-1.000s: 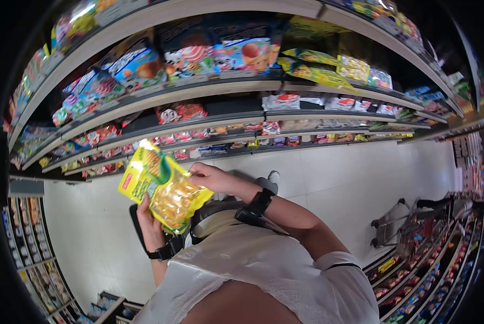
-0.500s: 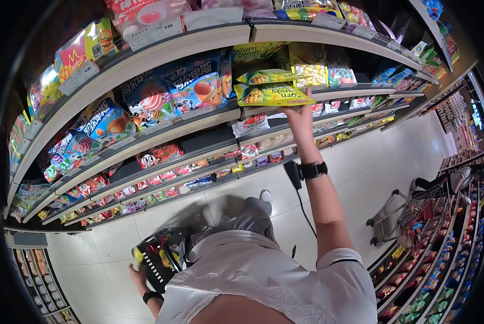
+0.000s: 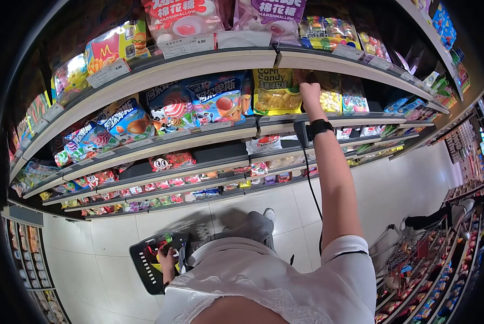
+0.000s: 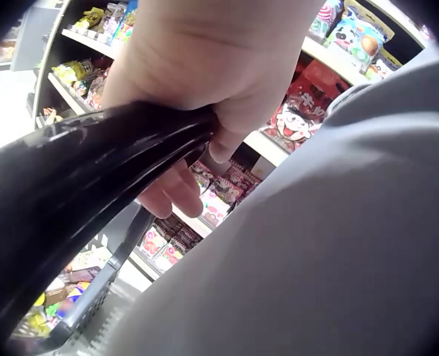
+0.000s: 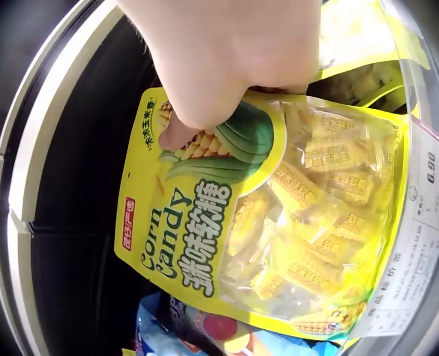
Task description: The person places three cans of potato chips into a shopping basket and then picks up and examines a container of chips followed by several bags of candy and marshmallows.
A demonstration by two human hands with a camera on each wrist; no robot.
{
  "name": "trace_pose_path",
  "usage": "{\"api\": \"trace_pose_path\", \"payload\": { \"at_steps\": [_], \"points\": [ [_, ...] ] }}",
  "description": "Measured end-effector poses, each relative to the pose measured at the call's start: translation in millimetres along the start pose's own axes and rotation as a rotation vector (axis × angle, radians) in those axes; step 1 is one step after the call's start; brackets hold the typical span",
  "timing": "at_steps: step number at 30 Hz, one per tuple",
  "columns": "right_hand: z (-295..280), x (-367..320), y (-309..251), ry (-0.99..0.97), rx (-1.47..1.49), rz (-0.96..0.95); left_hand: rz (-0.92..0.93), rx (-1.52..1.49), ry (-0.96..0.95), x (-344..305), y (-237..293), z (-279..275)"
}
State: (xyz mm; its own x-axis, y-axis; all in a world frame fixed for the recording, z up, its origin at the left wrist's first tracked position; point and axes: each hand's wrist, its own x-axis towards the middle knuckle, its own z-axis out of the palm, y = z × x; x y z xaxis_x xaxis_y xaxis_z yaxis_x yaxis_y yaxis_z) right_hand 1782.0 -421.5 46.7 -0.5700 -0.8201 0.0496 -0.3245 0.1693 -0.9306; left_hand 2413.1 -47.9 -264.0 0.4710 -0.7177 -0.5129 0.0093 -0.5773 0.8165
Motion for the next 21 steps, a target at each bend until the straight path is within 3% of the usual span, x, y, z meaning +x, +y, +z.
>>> {"api": "trace_pose_path", "payload": {
  "at_steps": [2,3,5,9,11,12,13,16,17,19,21],
  "points": [
    [16,1,-3,0.187,0.175,-0.492,0.016,0.012,0.018,0,-4,0],
    [15,16,3,0.183,0.177,-0.491,0.031,0.025,0.034,-1,-2,1],
    [8,51,13,0.093,-0.292,-0.441,0.064,0.064,0.055,-3,1,2],
    [14,94,47,0.216,-0.193,-0.361,0.052,0.103,0.059,0,-2,-1],
    [-1,156,96,0.39,-0.845,-0.704,0.042,0.036,0.083,-4,2,3],
    [12,69,23,0.243,-0.069,-0.331,0.042,0.052,0.085,-4,3,4],
    [14,65,24,0.235,-0.069,-0.335,0.044,0.068,0.085,-4,5,4],
    [22,75,31,0.389,-0.073,-0.69,0.056,0.071,0.082,6,-9,2],
    [22,79,27,0.393,-0.074,-0.692,0.058,0.07,0.079,4,-9,2],
    [16,86,23,0.427,-0.457,-0.48,0.026,0.045,0.071,3,-7,2],
    [19,63,-1,0.406,-0.475,-0.413,0.033,0.038,0.067,3,-4,4]
  ]
}}
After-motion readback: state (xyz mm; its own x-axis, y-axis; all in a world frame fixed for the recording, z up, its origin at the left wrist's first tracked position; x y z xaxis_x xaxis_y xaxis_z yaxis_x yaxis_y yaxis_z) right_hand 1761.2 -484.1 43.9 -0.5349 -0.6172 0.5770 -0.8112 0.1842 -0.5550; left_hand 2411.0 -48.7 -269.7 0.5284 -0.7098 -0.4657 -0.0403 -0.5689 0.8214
